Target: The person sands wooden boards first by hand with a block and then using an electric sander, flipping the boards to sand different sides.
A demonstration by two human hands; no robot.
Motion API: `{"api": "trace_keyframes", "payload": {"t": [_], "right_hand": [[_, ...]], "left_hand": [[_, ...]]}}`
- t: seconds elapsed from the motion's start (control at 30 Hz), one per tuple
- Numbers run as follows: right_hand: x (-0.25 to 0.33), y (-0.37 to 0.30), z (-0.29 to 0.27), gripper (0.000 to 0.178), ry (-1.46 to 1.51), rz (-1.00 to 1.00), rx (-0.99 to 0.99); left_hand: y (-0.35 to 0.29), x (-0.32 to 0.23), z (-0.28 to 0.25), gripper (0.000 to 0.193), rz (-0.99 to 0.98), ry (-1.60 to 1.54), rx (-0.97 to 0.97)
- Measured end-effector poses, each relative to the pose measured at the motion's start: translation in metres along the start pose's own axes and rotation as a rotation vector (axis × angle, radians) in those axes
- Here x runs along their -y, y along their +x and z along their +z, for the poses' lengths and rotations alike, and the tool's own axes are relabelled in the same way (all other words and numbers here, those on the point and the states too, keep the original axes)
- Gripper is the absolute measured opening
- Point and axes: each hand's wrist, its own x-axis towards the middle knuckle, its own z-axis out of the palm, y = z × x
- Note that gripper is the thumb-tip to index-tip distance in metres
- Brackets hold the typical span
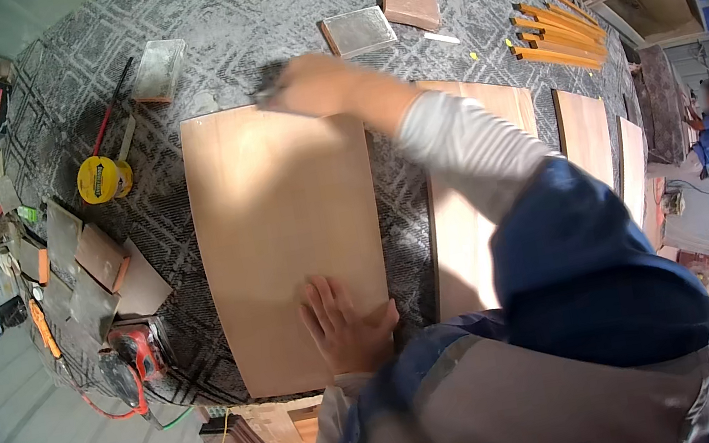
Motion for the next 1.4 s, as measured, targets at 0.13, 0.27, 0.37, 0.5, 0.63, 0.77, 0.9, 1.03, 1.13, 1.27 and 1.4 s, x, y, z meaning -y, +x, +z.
{"api": "trace_keyframes", "payload": {"t": [0.13,0.27,0.37,0.5,0.63,0.77,0.9,1.03,1.13,1.27,1.4], "right_hand": [[-0.058,0.004,0.022,0.038,-0.006,-0.264,-0.27],[0.03,0.069,0.08,0.031,-0.293,-0.28,-0.381],[0.008,0.06,0.077,0.036,-0.245,-0.216,-0.391],[-0.096,-0.031,0.063,0.052,-0.09,-0.079,-0.562],[-0.093,-0.088,0.105,0.063,0.205,0.188,-0.745],[-0.065,-0.163,0.224,0.063,0.329,-0.001,-0.891],[-0.059,-0.18,0.241,0.062,0.103,-0.076,-0.975],[-0.073,-0.165,0.197,0.058,0.04,-0.017,-0.79],[-0.059,-0.24,0.271,0.062,0.089,-0.248,-0.757],[-0.034,-0.341,0.313,0.062,0.031,-0.307,-0.214],[-0.064,-0.336,0.335,0.057,0.019,-0.806,-0.121]], "left_hand": [[0.008,-0.005,-0.002,0.102,0.05,0.0,0.015],[0.008,-0.007,-0.001,0.103,0.069,0.033,-0.035],[0.008,-0.003,0.001,0.101,0.1,0.063,-0.077],[0.01,-0.012,0.0,0.097,0.054,0.051,-0.107],[0.012,-0.022,-0.008,0.082,0.043,0.091,-0.031],[0.002,0.007,0.019,0.063,0.102,0.208,-0.119],[0.004,0.004,0.018,0.053,0.111,0.119,-0.187],[0.005,0.014,0.015,0.047,0.157,-0.022,-0.15],[0.016,0.022,0.006,0.044,0.135,-0.196,-0.111],[0.007,0.036,-0.022,0.04,0.027,-0.608,-0.032],[0.0,0.086,-0.055,0.045,-0.203,-0.498,-0.192]]}}
